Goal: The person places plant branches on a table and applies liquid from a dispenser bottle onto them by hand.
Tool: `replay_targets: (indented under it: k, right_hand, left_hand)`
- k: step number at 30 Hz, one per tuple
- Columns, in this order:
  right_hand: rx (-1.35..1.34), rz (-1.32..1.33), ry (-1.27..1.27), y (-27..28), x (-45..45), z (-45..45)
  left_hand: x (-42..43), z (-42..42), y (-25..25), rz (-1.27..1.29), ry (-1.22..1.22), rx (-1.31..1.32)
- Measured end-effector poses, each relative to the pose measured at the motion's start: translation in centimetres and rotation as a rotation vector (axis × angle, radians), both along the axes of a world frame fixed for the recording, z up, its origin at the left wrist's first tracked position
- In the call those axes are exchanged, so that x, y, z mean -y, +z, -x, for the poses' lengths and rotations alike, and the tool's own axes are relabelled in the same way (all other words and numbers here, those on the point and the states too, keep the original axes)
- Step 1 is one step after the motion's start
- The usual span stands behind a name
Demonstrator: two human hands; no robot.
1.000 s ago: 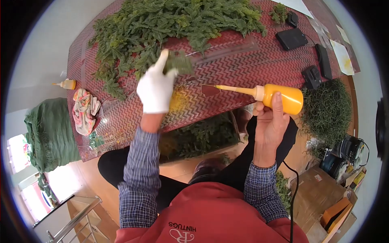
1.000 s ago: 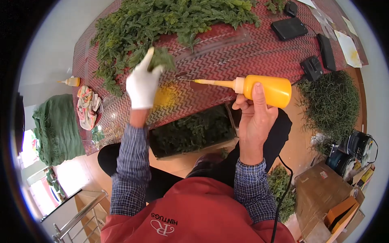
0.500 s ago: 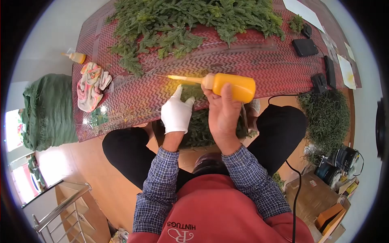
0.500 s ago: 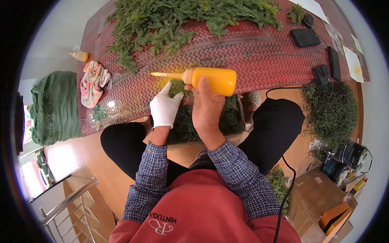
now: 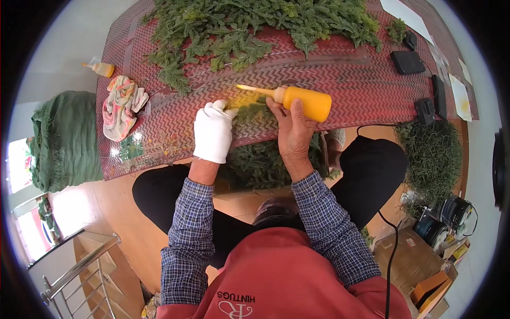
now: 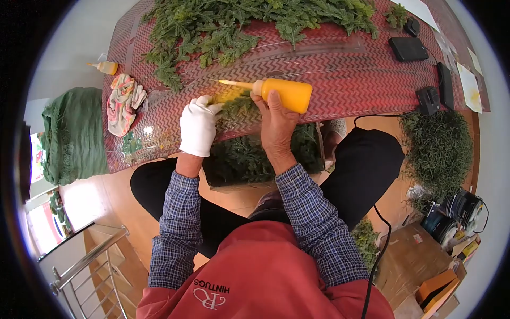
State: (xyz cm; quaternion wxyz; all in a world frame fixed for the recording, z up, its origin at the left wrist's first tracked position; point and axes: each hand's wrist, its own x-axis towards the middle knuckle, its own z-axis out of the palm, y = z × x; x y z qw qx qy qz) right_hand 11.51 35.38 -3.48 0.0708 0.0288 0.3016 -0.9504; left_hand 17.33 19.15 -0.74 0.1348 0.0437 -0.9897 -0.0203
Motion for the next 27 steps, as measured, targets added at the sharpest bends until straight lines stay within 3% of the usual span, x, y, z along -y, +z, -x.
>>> replay_targets:
  k: [5,12,21,27]
  right_hand:
    - [0.025,0.006,0.0,-0.1,0.1,0.1]
    - [0.04,0.008,0.005,-0.2,0.0,0.2]
    - [0.04,-0.004,0.01,-0.2,0.1,0.2]
    - [0.037,-0.014,0.01,-0.3,0.2,0.1]
  left_hand:
    - [1.4,0.0,-0.2,-0.598,-0.114,-0.022]
    - [0.6,-0.2,1.3,-1.402,0.325,0.201]
    - [0.0,-1.2,1.4,-1.503,0.482,0.116]
    - [-0.9,-0.5,0.1,-0.583,0.459,0.004]
